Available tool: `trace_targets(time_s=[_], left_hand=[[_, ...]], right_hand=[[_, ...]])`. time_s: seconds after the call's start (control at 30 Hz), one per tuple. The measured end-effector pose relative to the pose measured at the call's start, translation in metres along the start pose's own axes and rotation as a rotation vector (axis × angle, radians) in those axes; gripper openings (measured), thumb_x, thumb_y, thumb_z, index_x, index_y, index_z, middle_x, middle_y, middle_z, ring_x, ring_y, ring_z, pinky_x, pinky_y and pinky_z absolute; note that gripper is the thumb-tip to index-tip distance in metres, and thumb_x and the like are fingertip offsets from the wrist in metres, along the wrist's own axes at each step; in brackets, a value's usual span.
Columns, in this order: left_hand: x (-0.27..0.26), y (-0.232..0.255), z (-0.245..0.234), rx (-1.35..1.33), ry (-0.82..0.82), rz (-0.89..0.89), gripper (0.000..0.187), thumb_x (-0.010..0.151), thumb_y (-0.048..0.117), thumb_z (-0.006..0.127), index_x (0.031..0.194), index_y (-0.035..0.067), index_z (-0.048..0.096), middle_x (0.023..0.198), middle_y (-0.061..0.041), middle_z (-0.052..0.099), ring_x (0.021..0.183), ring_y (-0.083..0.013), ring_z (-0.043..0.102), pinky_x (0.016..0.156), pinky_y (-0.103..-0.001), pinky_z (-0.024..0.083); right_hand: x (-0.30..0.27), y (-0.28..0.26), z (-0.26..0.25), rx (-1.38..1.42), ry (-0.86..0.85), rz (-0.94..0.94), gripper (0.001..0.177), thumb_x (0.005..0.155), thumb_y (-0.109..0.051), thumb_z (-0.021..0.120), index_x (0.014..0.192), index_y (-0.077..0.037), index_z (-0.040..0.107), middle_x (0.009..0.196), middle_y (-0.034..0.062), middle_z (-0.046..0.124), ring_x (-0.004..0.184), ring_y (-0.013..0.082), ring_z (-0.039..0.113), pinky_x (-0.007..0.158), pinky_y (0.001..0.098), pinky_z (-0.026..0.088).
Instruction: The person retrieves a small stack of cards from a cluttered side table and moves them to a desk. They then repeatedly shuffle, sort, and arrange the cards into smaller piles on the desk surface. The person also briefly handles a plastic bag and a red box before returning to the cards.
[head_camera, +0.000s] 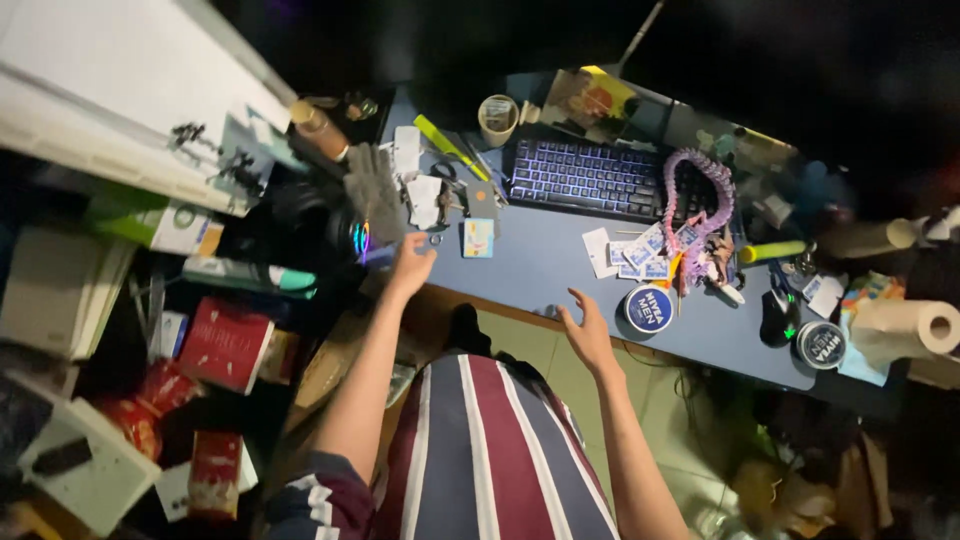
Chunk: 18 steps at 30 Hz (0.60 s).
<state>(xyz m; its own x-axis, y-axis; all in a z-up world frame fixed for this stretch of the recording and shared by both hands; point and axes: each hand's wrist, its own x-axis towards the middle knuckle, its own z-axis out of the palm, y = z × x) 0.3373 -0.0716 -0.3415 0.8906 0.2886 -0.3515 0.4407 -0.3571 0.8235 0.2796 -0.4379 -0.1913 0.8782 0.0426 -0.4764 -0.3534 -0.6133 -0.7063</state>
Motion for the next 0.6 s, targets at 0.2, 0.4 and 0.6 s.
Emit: trace_targets(time_s=[0.2, 0.4, 0.6], left_hand=[[0.086, 0.007, -0.006, 0.275, 0.073, -0.098, 0.047, 0.088, 0.030, 0.066, 0.125, 0.000, 0.062, 0.122, -0.028, 0.066, 0.120, -0.0436, 0.062, 0.103, -0.055, 0.047], [0.086, 0.031, -0.003, 0.536, -0.017, -0.256, 0.069, 0.086, 0.045, 0.060, 0.138, 0.002, 0.045, 0.138, -0.023, 0.054, 0.128, -0.0436, 0.056, 0.101, -0.060, 0.048], [0.114, -0.015, 0.009, 0.597, -0.137, -0.277, 0.064, 0.086, 0.044, 0.060, 0.139, 0.009, 0.049, 0.133, -0.015, 0.055, 0.124, -0.0391, 0.060, 0.090, -0.062, 0.053]], right_hand=[[0.023, 0.001, 0.023, 0.049, 0.082, 0.038, 0.054, 0.098, -0.035, 0.063, 0.145, -0.009, 0.055, 0.143, 0.0225, 0.056, 0.135, 0.0413, 0.052, 0.116, 0.0556, 0.038], [0.041, 0.022, 0.039, 0.050, 0.106, 0.074, 0.053, 0.099, -0.042, 0.063, 0.144, -0.015, 0.056, 0.140, 0.0152, 0.058, 0.133, 0.0352, 0.055, 0.114, 0.0506, 0.042], [0.060, 0.043, 0.049, 0.067, 0.137, 0.107, 0.051, 0.098, -0.036, 0.063, 0.144, -0.015, 0.056, 0.139, 0.0162, 0.059, 0.132, 0.0362, 0.056, 0.114, 0.0490, 0.042]])
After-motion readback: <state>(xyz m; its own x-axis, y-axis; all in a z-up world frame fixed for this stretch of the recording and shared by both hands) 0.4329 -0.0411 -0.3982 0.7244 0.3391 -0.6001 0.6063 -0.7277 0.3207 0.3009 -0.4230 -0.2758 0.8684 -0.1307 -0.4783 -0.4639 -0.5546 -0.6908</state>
